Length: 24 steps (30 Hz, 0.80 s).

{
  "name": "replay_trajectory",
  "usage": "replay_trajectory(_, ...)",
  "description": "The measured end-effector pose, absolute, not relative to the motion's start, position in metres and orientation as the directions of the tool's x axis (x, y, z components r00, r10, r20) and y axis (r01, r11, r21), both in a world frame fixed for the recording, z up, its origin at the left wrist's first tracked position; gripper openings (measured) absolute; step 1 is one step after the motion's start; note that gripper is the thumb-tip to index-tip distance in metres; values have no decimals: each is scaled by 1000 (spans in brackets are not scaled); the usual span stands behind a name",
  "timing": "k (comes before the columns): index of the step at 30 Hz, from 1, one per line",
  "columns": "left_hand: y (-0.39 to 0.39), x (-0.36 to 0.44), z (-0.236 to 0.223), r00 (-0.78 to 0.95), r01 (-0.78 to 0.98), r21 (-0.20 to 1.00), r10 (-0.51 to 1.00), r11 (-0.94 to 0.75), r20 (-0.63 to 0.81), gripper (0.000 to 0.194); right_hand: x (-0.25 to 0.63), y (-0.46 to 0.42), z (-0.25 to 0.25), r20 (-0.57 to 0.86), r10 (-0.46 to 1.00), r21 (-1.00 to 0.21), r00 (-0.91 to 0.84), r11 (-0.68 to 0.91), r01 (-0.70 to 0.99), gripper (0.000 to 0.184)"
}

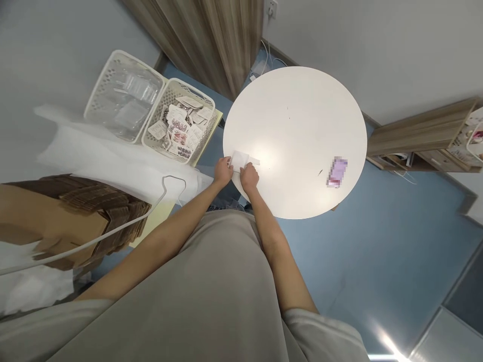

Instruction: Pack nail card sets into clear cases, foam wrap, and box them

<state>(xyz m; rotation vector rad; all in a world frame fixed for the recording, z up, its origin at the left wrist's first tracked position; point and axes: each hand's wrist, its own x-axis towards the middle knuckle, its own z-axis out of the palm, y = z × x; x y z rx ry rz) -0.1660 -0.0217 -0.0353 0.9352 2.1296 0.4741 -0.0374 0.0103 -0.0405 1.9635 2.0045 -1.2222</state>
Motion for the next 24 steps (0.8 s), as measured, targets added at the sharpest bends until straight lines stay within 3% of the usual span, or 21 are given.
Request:
replay_trajectory(9,-130,-161,29,-576,349,720,743,600,-341,43,-1,-37,-14,-505,796,-625,-334,-71,778,23)
replay_trajectory(16,-231,-178,60,-803,135,679,481,722,-351,39,-29,-84,10,-490,685,-713,-539,40,700,29)
replay_trajectory(24,-297,-237,65,-901,50,779,365,625,-235,50,-83,-121,67,-348,632,-791,-692,199,579,35)
